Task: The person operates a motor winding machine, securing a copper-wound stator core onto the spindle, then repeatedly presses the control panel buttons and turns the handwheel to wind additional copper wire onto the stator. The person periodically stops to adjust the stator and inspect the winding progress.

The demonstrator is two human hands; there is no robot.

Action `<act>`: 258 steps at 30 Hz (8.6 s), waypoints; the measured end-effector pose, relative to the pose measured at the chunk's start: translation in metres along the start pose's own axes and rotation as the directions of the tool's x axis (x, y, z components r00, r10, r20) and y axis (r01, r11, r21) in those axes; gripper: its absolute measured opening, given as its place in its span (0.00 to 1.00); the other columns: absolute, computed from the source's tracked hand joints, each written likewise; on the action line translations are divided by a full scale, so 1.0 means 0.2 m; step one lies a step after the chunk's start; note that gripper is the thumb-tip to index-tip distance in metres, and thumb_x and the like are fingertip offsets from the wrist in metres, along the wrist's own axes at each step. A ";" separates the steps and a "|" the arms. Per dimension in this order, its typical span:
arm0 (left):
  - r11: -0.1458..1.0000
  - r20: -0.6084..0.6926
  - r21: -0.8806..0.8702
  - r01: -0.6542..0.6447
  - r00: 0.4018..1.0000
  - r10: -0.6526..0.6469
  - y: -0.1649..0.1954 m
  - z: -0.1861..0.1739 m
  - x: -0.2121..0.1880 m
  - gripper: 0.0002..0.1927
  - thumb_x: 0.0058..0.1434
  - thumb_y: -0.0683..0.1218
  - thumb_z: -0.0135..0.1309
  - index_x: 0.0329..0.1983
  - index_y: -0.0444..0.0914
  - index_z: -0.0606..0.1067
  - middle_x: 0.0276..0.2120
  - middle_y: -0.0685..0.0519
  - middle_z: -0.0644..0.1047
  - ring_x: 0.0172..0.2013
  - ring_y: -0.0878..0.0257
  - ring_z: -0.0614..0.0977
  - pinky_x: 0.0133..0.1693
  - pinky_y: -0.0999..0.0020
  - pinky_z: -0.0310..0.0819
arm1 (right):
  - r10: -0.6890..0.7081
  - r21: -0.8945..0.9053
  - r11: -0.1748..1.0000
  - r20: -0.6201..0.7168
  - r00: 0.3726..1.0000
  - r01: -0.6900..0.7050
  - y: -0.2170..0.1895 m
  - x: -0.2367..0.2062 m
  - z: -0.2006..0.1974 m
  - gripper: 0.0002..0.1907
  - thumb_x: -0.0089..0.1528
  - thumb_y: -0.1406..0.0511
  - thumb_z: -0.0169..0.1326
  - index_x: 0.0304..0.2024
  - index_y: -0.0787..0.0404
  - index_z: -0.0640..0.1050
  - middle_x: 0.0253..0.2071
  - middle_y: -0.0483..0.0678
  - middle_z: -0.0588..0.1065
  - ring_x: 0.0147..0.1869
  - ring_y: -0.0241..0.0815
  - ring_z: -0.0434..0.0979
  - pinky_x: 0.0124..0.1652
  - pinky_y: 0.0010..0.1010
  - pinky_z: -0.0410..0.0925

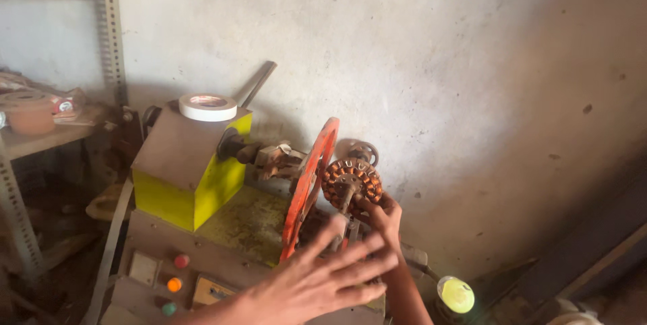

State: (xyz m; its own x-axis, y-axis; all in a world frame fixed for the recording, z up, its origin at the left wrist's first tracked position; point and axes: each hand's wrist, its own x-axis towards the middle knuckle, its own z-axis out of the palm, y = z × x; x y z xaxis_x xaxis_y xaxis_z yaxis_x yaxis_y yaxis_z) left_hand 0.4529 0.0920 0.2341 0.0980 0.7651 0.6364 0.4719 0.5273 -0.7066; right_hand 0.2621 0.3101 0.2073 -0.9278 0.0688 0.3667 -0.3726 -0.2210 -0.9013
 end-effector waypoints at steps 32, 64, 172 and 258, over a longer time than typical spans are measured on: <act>0.655 0.391 -0.500 0.566 0.823 -0.412 -0.04 0.02 -0.12 0.42 0.40 0.44 0.73 0.57 0.33 0.65 0.49 0.43 0.70 0.42 0.46 0.82 0.38 0.53 0.79 | -0.028 0.005 1.000 -0.063 0.998 0.029 0.02 -0.02 0.05 0.16 0.56 0.70 0.61 0.46 0.71 0.78 0.38 0.54 0.81 0.37 0.47 0.83 0.40 0.38 0.78; 0.009 0.114 -0.893 0.450 0.246 -0.963 0.16 0.25 -0.02 0.18 0.68 0.48 0.46 0.48 0.34 0.82 0.44 0.47 0.87 0.49 0.61 0.87 0.60 0.61 0.69 | -0.543 -0.205 0.807 0.107 0.833 0.553 -0.50 -0.71 0.44 0.18 0.71 0.61 0.50 0.35 0.66 0.83 0.34 0.53 0.83 0.38 0.42 0.83 0.42 0.32 0.74; 0.187 -0.336 -0.388 0.903 0.050 -0.941 0.50 0.08 0.23 0.21 0.49 0.52 0.61 0.44 0.40 0.71 0.43 0.44 0.70 0.47 0.42 0.74 0.47 0.43 0.69 | -0.406 -0.906 0.266 0.204 0.891 0.329 -0.15 0.11 0.16 0.29 0.64 0.42 0.52 0.47 0.60 0.75 0.45 0.65 0.79 0.53 0.70 0.77 0.50 0.54 0.69; 0.446 -0.283 -0.495 0.746 0.347 -0.894 0.40 0.01 0.07 0.23 0.49 0.49 0.64 0.42 0.35 0.67 0.37 0.44 0.68 0.41 0.45 0.73 0.42 0.49 0.67 | -0.391 -0.776 0.156 0.520 0.759 0.611 -0.25 0.07 0.15 0.25 0.62 0.51 0.60 0.47 0.64 0.71 0.39 0.62 0.80 0.47 0.65 0.80 0.42 0.51 0.72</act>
State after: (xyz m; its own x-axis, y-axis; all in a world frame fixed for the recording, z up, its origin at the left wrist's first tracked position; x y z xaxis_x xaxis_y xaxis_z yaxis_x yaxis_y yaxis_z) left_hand 0.4906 0.1459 0.1854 -0.1398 -0.3102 0.9403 0.7171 0.6232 0.3122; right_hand 0.2679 0.2925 0.2651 -0.5489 -0.3667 0.7511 -0.6400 0.7624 -0.0955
